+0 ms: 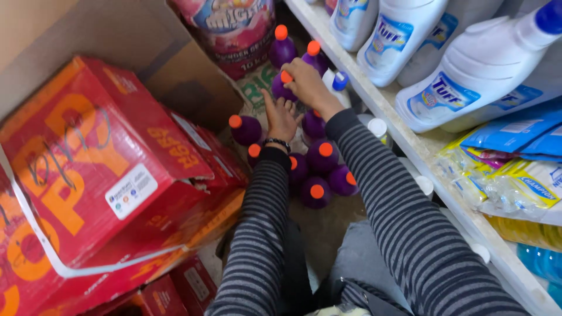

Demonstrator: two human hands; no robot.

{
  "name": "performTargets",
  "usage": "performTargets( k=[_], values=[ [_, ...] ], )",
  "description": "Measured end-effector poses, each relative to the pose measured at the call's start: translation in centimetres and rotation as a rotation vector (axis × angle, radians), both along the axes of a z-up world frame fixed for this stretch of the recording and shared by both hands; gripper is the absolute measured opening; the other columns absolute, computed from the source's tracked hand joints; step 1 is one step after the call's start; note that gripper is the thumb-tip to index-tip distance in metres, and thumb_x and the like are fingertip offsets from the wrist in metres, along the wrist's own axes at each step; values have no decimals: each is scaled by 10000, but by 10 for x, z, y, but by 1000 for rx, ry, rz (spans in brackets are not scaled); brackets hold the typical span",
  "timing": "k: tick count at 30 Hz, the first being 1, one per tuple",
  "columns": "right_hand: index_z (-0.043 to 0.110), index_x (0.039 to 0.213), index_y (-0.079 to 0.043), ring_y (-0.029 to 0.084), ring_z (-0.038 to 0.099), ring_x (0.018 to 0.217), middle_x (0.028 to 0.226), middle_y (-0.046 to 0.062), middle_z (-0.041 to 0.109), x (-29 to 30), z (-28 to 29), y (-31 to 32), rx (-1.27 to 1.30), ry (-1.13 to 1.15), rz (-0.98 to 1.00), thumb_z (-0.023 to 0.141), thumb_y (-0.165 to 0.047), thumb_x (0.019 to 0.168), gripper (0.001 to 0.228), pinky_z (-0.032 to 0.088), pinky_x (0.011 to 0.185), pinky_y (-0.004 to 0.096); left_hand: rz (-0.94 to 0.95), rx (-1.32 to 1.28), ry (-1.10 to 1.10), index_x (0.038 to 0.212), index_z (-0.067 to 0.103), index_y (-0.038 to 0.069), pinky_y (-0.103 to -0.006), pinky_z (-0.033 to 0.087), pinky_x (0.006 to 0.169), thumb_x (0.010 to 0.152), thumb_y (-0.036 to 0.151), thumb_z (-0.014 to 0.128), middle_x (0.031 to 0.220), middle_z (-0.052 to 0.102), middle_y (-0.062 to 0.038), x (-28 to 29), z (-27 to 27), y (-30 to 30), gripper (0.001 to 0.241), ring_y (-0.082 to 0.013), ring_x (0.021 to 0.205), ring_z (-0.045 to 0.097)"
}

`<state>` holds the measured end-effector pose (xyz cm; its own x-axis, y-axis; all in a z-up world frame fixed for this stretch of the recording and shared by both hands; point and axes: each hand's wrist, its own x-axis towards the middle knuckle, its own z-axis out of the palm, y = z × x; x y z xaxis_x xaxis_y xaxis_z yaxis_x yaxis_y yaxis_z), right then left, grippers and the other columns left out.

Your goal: Organizing and stocking household cleaning supplies, toothpaste, and condiments on grocery store shelves.

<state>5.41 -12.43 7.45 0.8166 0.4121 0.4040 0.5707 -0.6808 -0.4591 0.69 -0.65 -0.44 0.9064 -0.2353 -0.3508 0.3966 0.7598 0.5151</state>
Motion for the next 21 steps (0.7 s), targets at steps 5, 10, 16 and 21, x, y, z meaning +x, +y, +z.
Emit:
performTargets(
  k=[5, 10, 16, 21],
  values=[
    [657, 1147, -45, 408, 606, 994, 1031, 170, 590, 6, -4, -1, 49, 9, 11, 803, -95, 794, 385, 497, 823, 496, 0, 42, 13, 1621, -97, 92, -619, 41, 1218, 802, 902, 292, 1700, -60, -204, -2, 11, -3, 1216, -349, 1574, -11],
    [655, 1130, -44, 418, 601, 991, 1033, 183, 587, 13, -15, -1, 13, 36, -50, 805, -107, 825, 346, 492, 826, 498, 7, 48, 35, 1625, -112, 97, -636, 41, 1225, 813, 902, 298, 1707, -64, -208, 5, 2, -2, 1215, -366, 1586, -2],
    [649, 1134, -41, 435, 592, 1001, 1045, 202, 589, 24, -36, -2, 39, -21, -73, 814, -115, 833, 351, 485, 829, 513, 6, 55, 55, 1626, -79, 103, -652, 62, 1211, 782, 909, 311, 1706, -34, -195, 18, -19, -2, 1230, -366, 1579, 51],
    [632, 1130, -33, 430, 599, 1009, 1056, 205, 589, 25, -27, 3, 22, 24, -90, 814, -133, 846, 352, 492, 832, 508, -7, 85, 43, 1633, -75, 95, -637, 87, 1229, 795, 915, 312, 1711, -25, -206, 18, -18, 2, 1235, -380, 1583, 82]
  ],
)
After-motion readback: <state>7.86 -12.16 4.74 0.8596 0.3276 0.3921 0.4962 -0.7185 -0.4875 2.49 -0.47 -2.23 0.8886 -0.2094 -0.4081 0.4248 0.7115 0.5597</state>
